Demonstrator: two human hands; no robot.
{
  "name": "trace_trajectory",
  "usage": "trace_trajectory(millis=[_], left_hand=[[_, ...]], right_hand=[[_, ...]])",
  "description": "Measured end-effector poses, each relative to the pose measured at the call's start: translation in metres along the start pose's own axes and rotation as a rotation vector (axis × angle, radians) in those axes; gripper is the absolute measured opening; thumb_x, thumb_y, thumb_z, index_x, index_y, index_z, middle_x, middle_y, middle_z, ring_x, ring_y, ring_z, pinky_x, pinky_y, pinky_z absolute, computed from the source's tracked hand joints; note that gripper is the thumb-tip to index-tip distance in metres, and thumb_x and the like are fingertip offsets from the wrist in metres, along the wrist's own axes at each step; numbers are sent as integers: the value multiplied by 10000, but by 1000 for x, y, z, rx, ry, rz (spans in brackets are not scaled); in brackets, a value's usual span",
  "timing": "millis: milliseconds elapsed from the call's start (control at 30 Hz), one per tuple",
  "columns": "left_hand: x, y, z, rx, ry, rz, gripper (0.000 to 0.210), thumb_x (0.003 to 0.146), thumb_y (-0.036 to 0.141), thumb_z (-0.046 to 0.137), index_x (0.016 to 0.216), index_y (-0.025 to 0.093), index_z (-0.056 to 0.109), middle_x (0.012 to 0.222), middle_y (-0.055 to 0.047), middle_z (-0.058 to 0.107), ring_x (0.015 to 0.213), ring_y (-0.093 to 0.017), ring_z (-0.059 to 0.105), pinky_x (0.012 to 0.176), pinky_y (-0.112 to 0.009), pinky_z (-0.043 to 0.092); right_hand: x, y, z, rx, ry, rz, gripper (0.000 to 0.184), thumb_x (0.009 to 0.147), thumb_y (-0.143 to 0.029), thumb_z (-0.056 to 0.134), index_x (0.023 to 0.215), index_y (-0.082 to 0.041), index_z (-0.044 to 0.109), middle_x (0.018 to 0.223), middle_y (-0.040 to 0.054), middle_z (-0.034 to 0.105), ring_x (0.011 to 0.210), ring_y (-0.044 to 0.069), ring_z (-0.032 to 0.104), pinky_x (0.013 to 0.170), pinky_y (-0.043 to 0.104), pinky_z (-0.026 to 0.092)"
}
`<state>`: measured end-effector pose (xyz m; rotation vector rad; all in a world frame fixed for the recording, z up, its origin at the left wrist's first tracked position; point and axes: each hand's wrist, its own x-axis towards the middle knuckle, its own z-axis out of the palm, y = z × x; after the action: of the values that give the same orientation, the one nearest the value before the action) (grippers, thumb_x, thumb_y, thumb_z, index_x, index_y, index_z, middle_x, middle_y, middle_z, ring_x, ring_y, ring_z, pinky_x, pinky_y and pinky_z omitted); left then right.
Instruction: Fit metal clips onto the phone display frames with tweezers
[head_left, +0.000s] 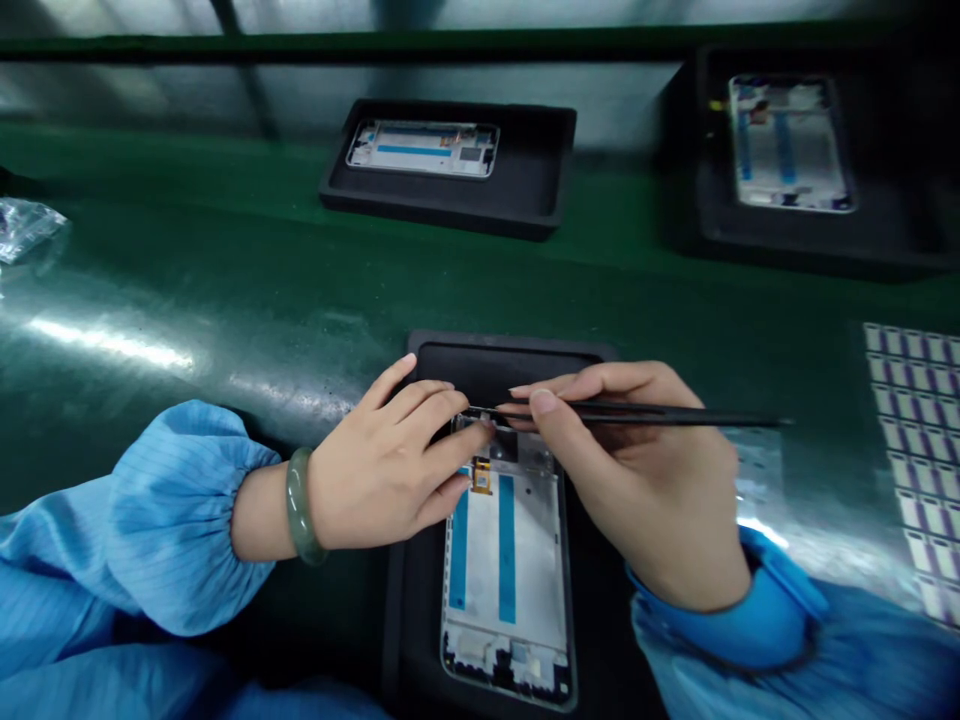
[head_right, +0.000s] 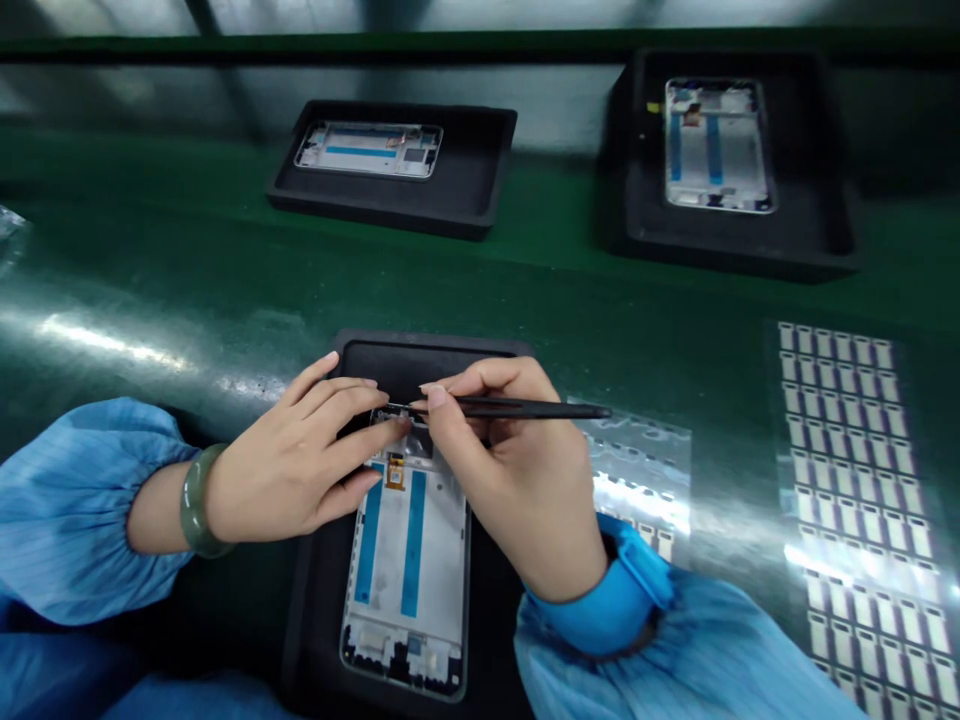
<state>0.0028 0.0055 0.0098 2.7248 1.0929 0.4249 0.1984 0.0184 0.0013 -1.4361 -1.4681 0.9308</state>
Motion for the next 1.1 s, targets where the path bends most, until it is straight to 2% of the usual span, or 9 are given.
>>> trace_trajectory(millis=[133,233,433,600,833,1100], left_hand=[[0,0,0,1,-1,2,341,936,280,457,1228,140,565,1204,-117,581,1198,-267,510,1144,-533,284],[0,1,0,3,0,-7,340,935,284,459,1226,145,567,1208,-113,579,1199,-264,510,1146,-531,279],[1,1,0,1,8,0,330,932,282,457,1206,141,575,1202,-111,585,1189,-256,516,1147,-518,281],[0,0,-1,0,11,3,334,933,286,456,1209,143,578,1195,-109,589,1188,-252,516,1148,-516,284],[2,2,3,3,49,5,325,923,280,474,1190,136,591,1166,-117,600,1159,-253,535,1137,-517,309],[2,2,3,12,67,10,329,928,273,462,1196,129,588,1170,-123,598,1157,-255,538,1129,-520,322]], right_hand=[[-2,1,0,-103,-14,-65,119,850,-332,652,875,-255,564,861,-2,673,765,169,693,680,341,557],[-2,2,0,-88,-17,-108,102,851,-295,652,879,-260,560,879,-12,670,800,165,699,697,331,561],[-3,1,0,-163,4,-138,77,857,-309,637,885,-272,575,862,-26,666,741,156,689,673,343,557],[-3,1,-1,-122,-12,-151,92,859,-299,635,902,-287,554,882,-29,664,777,160,701,673,342,565],[-2,3,-5,-217,-18,-185,84,866,-309,621,901,-283,548,867,-14,647,735,163,685,662,369,565],[-1,-1,-7,-289,-50,-245,119,858,-286,634,924,-263,539,876,-3,663,756,161,690,617,302,553]])
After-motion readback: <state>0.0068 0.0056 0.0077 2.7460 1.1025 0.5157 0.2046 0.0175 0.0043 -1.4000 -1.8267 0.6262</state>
